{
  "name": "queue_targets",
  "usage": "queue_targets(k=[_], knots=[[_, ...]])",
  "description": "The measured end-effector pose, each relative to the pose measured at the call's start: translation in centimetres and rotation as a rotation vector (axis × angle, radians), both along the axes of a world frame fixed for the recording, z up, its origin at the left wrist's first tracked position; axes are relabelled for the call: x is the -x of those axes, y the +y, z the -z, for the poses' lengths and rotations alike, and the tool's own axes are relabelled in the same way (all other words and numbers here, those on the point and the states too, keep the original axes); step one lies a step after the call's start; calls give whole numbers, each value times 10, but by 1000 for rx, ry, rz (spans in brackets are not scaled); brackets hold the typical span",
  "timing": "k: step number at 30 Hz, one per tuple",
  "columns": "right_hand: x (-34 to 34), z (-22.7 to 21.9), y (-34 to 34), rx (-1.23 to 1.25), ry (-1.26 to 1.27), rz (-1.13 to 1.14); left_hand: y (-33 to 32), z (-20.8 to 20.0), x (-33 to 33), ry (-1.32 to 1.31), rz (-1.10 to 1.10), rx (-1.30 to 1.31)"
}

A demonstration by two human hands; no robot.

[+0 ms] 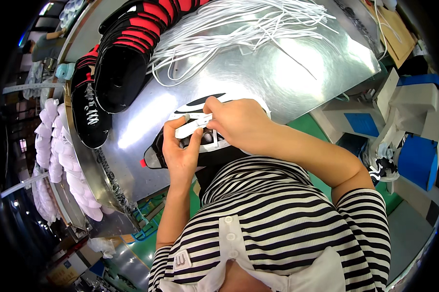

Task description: The person laces shoes by hand, threading white laces through the eyelets of black and white sneakers and pulling them tight before placing the completed shoes on a stack.

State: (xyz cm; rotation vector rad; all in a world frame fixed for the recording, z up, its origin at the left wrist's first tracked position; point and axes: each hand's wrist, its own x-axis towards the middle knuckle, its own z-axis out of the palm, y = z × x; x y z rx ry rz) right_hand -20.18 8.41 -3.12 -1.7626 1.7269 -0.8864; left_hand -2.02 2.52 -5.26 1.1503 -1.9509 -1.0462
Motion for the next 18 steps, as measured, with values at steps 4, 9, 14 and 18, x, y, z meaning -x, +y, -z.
queue_targets(k=[4, 9, 14, 18], knots=[[-21, -1, -17, -1, 278, -91, 9, -3, 9, -103, 88, 245], [-14, 1, -29, -49, 232, -159, 4, 11, 1, 18, 37, -30], [20, -11, 10, -37, -88, 120, -6, 0, 4, 295, -22, -325], [17, 23, 9, 150, -67, 266, -13, -11, 8, 394, 52, -485]])
